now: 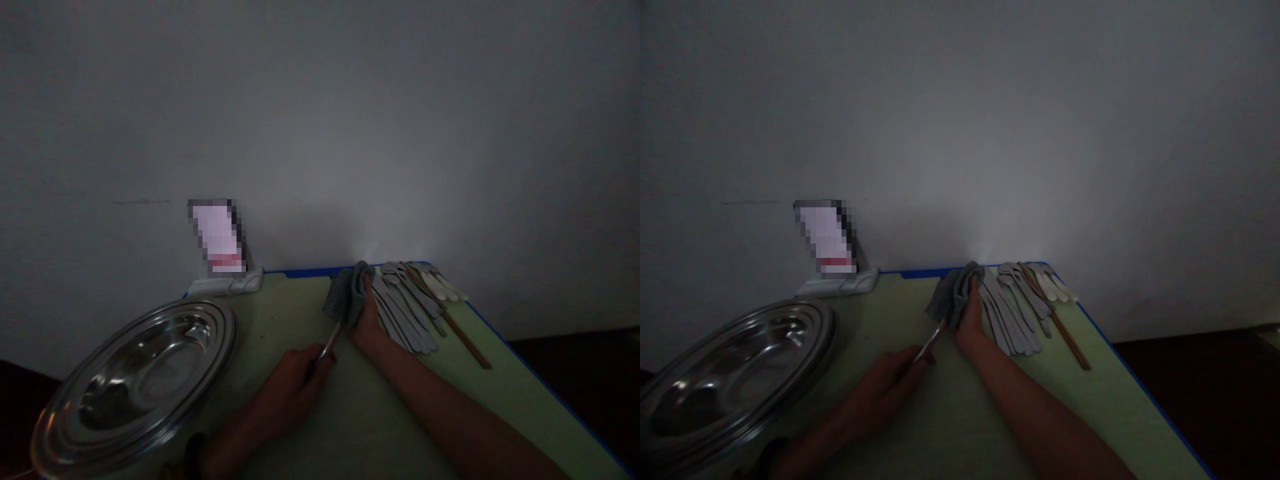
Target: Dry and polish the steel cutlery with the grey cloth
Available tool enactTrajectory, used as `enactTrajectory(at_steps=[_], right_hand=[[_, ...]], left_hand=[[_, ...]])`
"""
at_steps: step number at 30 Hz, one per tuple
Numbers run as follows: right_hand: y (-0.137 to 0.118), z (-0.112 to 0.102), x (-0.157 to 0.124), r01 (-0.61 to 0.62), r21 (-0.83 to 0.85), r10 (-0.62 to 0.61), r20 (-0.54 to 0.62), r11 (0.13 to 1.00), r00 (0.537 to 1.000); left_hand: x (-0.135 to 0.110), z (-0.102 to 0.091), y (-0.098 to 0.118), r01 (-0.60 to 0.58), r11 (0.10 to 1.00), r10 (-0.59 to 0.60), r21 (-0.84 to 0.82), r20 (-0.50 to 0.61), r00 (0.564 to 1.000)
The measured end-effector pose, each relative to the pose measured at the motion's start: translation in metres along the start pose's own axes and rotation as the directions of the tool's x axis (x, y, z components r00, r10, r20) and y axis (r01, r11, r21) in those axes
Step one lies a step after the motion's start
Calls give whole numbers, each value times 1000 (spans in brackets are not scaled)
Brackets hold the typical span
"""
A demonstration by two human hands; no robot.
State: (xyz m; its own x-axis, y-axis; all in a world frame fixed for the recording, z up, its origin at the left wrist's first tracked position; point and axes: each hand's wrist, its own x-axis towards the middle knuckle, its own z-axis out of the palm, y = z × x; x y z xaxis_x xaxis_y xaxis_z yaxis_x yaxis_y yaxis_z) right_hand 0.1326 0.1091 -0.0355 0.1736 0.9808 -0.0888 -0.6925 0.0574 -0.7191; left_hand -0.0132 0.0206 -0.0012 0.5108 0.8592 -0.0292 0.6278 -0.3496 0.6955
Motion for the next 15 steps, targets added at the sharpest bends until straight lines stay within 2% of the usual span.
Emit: enactTrajectory(at_steps=[2, 3, 5, 7, 9, 11, 15], right_hand=[[-1, 4, -7, 33, -181, -29, 25, 983, 999], [-1, 6, -10, 60, -313, -49, 44, 948, 998], [-1, 9, -16, 114, -561, -69, 101, 820, 993], [0, 12, -21, 140, -709, -60, 137, 691, 989], [1, 14, -24, 163, -768, -51, 168, 620, 984], [2, 15, -25, 183, -785, -46, 193, 592, 980], [2, 15, -28, 233, -747, -38, 268, 623, 963]], left_hand=[[3, -1, -3, 61, 995, -66, -81, -58, 996], [4, -1, -5, 95, 987, -107, -126, -87, 990], [6, -2, -8, 141, 972, -169, -190, -135, 976], [8, -1, -9, 130, 971, -165, -199, -171, 971], [8, 0, -9, 81, 978, -117, -190, -184, 976], [9, 1, -9, 47, 978, -86, -203, -186, 979], [11, 1, -7, 146, 966, -195, -212, -235, 952]])
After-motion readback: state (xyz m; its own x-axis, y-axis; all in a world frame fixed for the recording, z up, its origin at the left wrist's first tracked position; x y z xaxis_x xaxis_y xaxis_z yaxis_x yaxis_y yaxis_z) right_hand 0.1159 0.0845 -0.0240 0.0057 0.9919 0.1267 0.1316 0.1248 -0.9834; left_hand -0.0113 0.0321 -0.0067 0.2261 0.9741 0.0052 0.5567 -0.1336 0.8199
